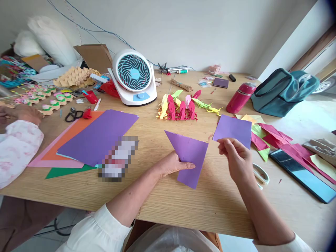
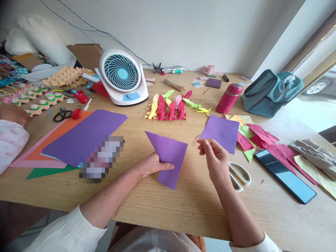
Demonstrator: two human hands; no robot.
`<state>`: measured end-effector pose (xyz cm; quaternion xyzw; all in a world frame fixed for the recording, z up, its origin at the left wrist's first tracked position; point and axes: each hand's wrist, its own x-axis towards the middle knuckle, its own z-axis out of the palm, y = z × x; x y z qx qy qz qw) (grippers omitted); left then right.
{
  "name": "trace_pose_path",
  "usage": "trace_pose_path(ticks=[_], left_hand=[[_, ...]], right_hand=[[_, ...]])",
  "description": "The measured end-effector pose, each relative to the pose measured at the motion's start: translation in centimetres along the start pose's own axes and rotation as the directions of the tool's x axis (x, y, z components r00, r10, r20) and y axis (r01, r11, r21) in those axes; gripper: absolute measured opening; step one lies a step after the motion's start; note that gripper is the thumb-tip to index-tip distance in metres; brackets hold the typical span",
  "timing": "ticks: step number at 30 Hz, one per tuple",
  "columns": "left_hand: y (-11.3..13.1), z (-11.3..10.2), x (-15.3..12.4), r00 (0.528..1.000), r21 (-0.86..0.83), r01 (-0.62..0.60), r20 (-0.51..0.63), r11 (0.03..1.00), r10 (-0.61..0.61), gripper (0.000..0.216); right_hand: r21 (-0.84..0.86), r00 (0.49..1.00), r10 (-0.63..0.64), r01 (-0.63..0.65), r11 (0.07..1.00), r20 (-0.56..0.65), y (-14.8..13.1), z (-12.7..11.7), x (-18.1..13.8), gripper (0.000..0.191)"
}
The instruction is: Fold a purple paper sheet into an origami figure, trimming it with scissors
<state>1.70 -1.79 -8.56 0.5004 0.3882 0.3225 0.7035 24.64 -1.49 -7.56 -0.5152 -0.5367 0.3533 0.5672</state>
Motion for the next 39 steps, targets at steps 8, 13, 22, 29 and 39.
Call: trace_pose_path(ticks=[8, 13, 22, 29, 39], left_hand=[[-0.3, -0.2, 0.2, 0.987, -0.152, 0.029, -0.154, 0.988, -0.053, 0.060], [-0.4, -0.1, 0.2, 0.992, -0.228, 0.020, -0.120, 0.974, -0.048, 0.060], [-0.7, -0.4, 0.5, 0.991, -0.335, 0.060, -0.093, 0.940, -0.097, 0.050], [-0.6, -1.0, 1.0, 0.992, -0.447, 0.021, -0.103, 0.895, -0.074, 0.037], [0.5, -1.2, 0.7, 0.981, -0.490, -0.101, -0.194, 0.866, 0.005, 0.035]], right_hand=[[-0.827, 0.989, -0.147, 0.069, 0.558, -0.017, 2.4, -11.0, -3.7, 0.039], [-0.903, 0.978, -0.156, 0.186, 0.388, 0.135, 4.5, -13.6, -4.7, 0.044], [-0.925, 0.986, -0.030, 0.166, 0.342, 0.166, 4.3, -11.9, -4.0, 0.038], [-0.924, 0.989, 0.002, 0.135, 0.357, 0.146, 3.0, -11.6, -5.8, 0.033], [-0.291, 0.889, 0.255, -0.147, 0.945, 0.381, -1.3, -0.5, -2.5, 0.035]])
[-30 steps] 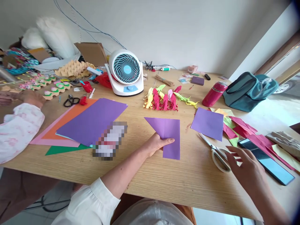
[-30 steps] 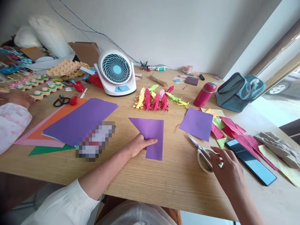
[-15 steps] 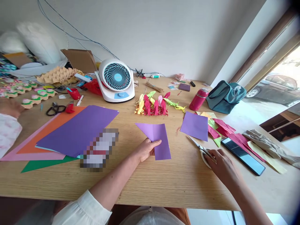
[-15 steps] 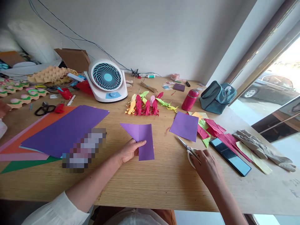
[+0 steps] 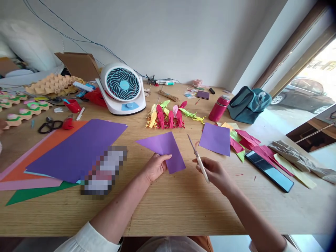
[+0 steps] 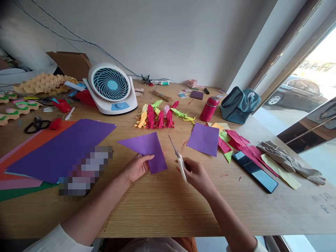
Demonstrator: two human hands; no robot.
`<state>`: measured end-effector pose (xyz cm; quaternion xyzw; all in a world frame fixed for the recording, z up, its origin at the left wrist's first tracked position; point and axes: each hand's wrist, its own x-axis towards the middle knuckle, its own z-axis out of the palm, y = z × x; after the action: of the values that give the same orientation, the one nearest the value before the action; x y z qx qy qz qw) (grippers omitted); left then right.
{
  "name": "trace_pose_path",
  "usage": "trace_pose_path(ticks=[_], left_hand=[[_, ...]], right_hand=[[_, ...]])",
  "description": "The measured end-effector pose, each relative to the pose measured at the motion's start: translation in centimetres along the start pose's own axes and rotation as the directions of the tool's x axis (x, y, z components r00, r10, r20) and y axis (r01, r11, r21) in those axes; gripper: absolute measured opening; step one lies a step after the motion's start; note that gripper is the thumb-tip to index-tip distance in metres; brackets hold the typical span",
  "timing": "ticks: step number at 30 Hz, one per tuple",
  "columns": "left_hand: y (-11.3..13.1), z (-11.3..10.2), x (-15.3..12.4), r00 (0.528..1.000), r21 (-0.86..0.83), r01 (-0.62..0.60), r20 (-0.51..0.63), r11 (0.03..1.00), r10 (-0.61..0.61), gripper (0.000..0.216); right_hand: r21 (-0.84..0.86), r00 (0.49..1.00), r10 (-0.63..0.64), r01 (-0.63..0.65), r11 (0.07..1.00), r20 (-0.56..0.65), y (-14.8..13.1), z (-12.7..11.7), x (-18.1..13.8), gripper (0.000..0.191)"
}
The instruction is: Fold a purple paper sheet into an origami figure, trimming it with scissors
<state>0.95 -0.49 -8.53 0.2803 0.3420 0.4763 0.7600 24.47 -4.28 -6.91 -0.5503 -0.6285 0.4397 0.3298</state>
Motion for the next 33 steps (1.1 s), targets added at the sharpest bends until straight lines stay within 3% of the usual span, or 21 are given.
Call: trace_pose_path(ticks=[3, 6, 13, 17, 22, 28, 33], left_hand=[[0.0, -0.2, 0.2, 0.999, 0.016, -0.047, -0.026, 0.999, 0.047, 0.036], [-0.2, -0.3, 0.5, 0.998, 0.039, -0.057, -0.021, 0.998, 0.058, 0.038], [-0.6, 0.2, 0.0, 0.999, 0.147, -0.039, 0.031, 0.988, 0.035, 0.042], [-0.2, 0.5, -0.2, 0.997, 0.024, 0.006, 0.071, 1.000, -0.007, 0.039], [0.1, 0.3, 0.3, 1.000, -0.165, 0.010, 0.013, 0.986, -0.008, 0.027], [-0.2, 0.3, -0.1, 0.999, 0.039, -0.021, 0.043, 0.999, 0.019, 0.030], [-0.2, 0.3, -0.1, 0.999, -0.030, 0.014, -0.039, 0.999, -0.015, 0.026]], right_hand=[[0.355, 1.000, -0.009, -0.001, 0.935, 0.028, -1.3, 2.3, 2.8, 0.039], [0.418, 1.000, -0.001, -0.003, 0.908, 0.009, -1.2, 4.0, 4.1, 0.043], [0.485, 0.998, 0.050, -0.030, 0.874, -0.029, 0.7, 5.3, 3.3, 0.043], [0.514, 0.997, 0.051, -0.011, 0.858, -0.064, 0.4, 5.2, 3.0, 0.042], [0.516, 0.989, 0.037, 0.041, 0.855, -0.140, -0.5, 4.9, 2.9, 0.042], [0.493, 0.989, -0.039, 0.104, 0.864, -0.140, 0.7, 5.2, 2.8, 0.034], [0.440, 0.993, -0.099, 0.119, 0.890, -0.069, 0.9, 5.2, 2.3, 0.032]])
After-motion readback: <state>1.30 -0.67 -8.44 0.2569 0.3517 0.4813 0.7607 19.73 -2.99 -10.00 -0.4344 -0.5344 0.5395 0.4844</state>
